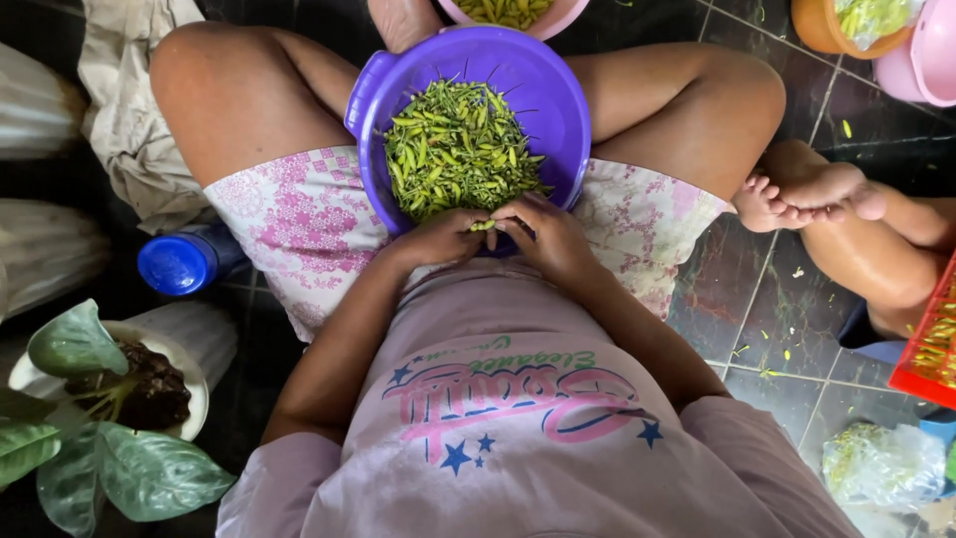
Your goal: Manually removing stems from green chilies and sorting them into different bowls while sitting on the floor.
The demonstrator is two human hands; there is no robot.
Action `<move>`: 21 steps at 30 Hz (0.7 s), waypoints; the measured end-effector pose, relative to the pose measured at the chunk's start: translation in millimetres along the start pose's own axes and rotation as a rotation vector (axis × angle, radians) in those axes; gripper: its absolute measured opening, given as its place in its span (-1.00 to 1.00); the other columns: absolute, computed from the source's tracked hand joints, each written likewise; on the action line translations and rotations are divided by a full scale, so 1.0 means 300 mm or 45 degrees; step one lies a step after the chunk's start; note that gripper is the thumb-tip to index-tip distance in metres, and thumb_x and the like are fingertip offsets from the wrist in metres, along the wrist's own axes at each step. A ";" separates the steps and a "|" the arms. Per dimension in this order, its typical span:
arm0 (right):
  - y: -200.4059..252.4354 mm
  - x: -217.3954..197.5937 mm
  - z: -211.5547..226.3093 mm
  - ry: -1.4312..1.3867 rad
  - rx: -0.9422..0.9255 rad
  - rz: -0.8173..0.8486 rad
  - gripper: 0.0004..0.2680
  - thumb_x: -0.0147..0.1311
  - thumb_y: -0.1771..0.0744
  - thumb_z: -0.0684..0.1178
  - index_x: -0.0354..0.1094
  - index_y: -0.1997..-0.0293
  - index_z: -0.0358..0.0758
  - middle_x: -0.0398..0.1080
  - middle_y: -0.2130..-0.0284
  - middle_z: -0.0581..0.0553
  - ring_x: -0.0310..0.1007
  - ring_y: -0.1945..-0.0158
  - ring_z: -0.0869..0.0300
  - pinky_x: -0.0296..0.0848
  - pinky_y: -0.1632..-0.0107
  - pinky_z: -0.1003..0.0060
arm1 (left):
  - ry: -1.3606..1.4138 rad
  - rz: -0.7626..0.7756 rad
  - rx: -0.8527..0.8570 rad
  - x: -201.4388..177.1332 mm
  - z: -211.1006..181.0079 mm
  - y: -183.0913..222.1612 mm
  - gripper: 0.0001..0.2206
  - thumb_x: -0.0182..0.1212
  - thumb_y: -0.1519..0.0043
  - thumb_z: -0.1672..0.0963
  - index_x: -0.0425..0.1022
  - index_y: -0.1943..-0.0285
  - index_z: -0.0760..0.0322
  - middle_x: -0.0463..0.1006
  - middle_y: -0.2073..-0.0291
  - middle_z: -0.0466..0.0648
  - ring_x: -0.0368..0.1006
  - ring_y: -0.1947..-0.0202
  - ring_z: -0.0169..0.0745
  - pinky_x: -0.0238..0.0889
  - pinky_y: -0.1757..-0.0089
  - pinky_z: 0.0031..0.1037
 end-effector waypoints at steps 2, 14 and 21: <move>0.000 0.018 -0.032 0.194 -0.003 0.002 -0.90 0.08 -0.42 -0.03 0.44 0.05 -0.16 0.46 0.28 -0.17 0.53 0.15 -0.15 0.54 0.19 -0.08 | -0.029 0.008 -0.052 -0.008 0.011 -0.014 -0.71 -0.07 -0.35 0.11 0.51 -0.16 0.14 0.59 0.60 -0.11 0.57 0.47 -0.15 0.41 0.21 -0.33; 0.018 0.053 -0.040 0.369 -0.148 -0.069 -0.89 0.06 -0.41 0.04 0.40 0.12 -0.11 0.39 0.35 -0.08 0.54 0.19 -0.06 0.55 0.20 0.04 | -0.090 0.058 -0.072 -0.017 -0.020 -0.009 -0.59 -0.07 -0.36 0.15 0.36 -0.39 0.38 0.57 0.65 -0.06 0.54 0.50 0.04 0.41 0.15 -0.15; -0.013 0.024 0.038 0.024 -0.094 0.287 -0.87 -0.02 -0.42 0.02 0.35 0.08 -0.19 0.45 0.28 -0.34 0.48 0.10 -0.35 0.48 0.08 -0.23 | -0.181 0.067 -0.204 0.008 0.103 -0.038 -0.50 -0.02 -0.24 0.16 0.42 -0.42 0.08 0.69 0.10 0.05 0.60 0.08 0.14 0.36 -0.01 -0.11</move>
Point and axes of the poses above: each hand's wrist, its own y-axis away from the middle knuckle, its own x-axis out of the palm, z = x × y, the point moved 4 cm from there along -y, towards the middle knuckle
